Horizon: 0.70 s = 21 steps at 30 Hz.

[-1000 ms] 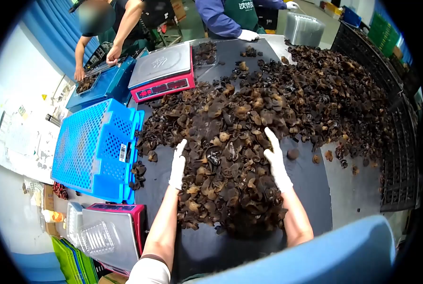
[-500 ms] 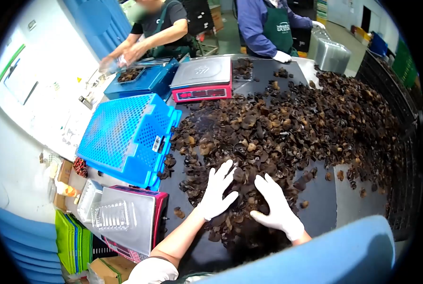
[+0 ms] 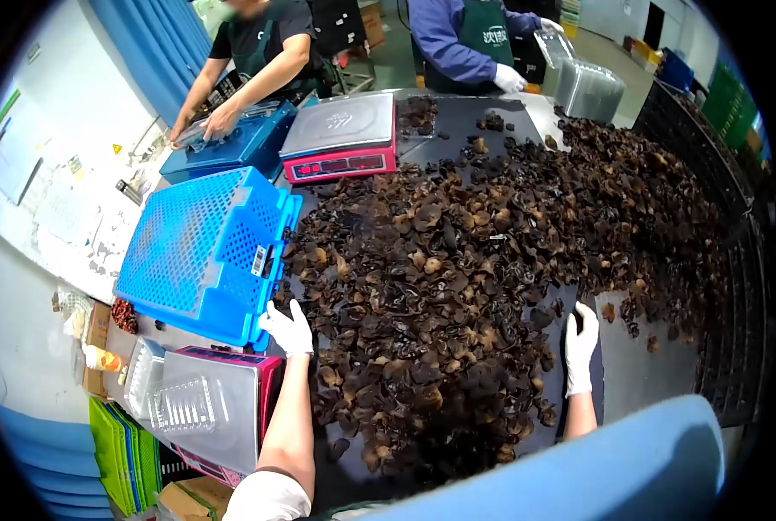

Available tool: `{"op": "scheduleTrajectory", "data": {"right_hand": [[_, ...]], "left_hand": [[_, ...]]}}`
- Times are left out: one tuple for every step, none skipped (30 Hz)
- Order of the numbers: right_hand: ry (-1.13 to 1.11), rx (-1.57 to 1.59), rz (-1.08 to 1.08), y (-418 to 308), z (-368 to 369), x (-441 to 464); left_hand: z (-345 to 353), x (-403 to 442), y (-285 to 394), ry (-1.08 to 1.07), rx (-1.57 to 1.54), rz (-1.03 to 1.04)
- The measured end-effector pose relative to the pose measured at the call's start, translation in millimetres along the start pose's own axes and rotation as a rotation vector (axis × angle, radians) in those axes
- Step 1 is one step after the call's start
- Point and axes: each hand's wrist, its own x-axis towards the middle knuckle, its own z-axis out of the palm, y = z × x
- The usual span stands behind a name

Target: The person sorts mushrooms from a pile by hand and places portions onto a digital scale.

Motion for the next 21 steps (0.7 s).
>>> {"op": "scheduleTrajectory", "data": {"right_hand": [[-0.001,-0.013,-0.027,-5.8,9.4,10.3],[-0.028,0.024,-0.014,-12.2,19.1,20.6],[-0.054,0.061,-0.004,-22.9,28.2,33.5],[-0.073,0.073,-0.010,-25.4,41.8,46.1],[-0.126,0.159,0.040,-34.3,52.7,59.4],[-0.135,0.241,0.074,-43.3,66.3,71.9],[-0.144,0.322,0.107,-49.9,78.4,84.5],[-0.138,0.429,0.098,-48.9,94.4,95.6],[-0.128,0.535,0.088,-48.0,109.0,106.5],[-0.123,0.644,0.157,-58.4,116.7,114.3],[-0.112,0.797,0.171,-51.3,135.7,121.7],[-0.164,0.823,0.269,-75.6,127.8,127.3],[-0.216,0.848,0.369,-105.8,119.8,129.7],[-0.287,0.984,0.281,-107.3,133.6,131.0],[-0.250,0.935,0.359,-65.9,189.8,125.7],[-0.340,0.879,0.402,-117.7,162.0,119.6],[-0.458,0.915,0.358,-123.2,167.2,120.0],[-0.576,0.947,0.313,-129.1,172.2,120.5],[-0.720,0.992,0.312,-168.9,138.6,122.3],[-0.746,0.944,0.326,-169.5,138.8,119.3],[-0.772,0.897,0.337,-171.2,137.7,116.3]], "left_hand": [[0.1,-2.5,1.3,-0.025,-0.056,0.059],[4.8,-7.3,6.0,-0.040,-0.050,0.122],[11.3,-11.5,11.0,-0.054,-0.046,0.182],[21.7,-7.2,13.4,-0.081,-0.091,0.163],[21.6,-0.2,26.6,-0.133,-0.135,0.116],[31.3,13.5,30.9,-0.127,-0.212,0.096],[39.9,29.9,32.8,-0.119,-0.290,0.075],[46.7,47.9,35.2,-0.202,-0.292,0.050],[52.1,62.5,43.9,-0.232,-0.288,0.071],[60.8,77.4,46.3,-0.268,-0.341,0.146],[69.6,89.9,49.7,-0.305,-0.393,0.223],[75.3,95.5,64.8,-0.308,-0.395,0.224],[77.6,94.9,88.3,-0.489,-0.611,0.148],[78.8,90.6,113.2,-0.668,-0.826,0.068],[81.4,84.3,129.3,-0.847,-1.040,-0.016],[91.6,74.9,136.6,-0.767,-0.966,0.369],[99.3,63.5,142.9,-0.810,-0.995,0.391],[102.2,54.3,146.9,-0.881,-1.067,0.310],[95.6,46.9,153.0,-0.950,-1.138,0.230],[83.4,42.8,155.8,-0.987,-1.104,0.280],[57.7,38.1,164.6,-1.021,-1.069,0.331]]}}
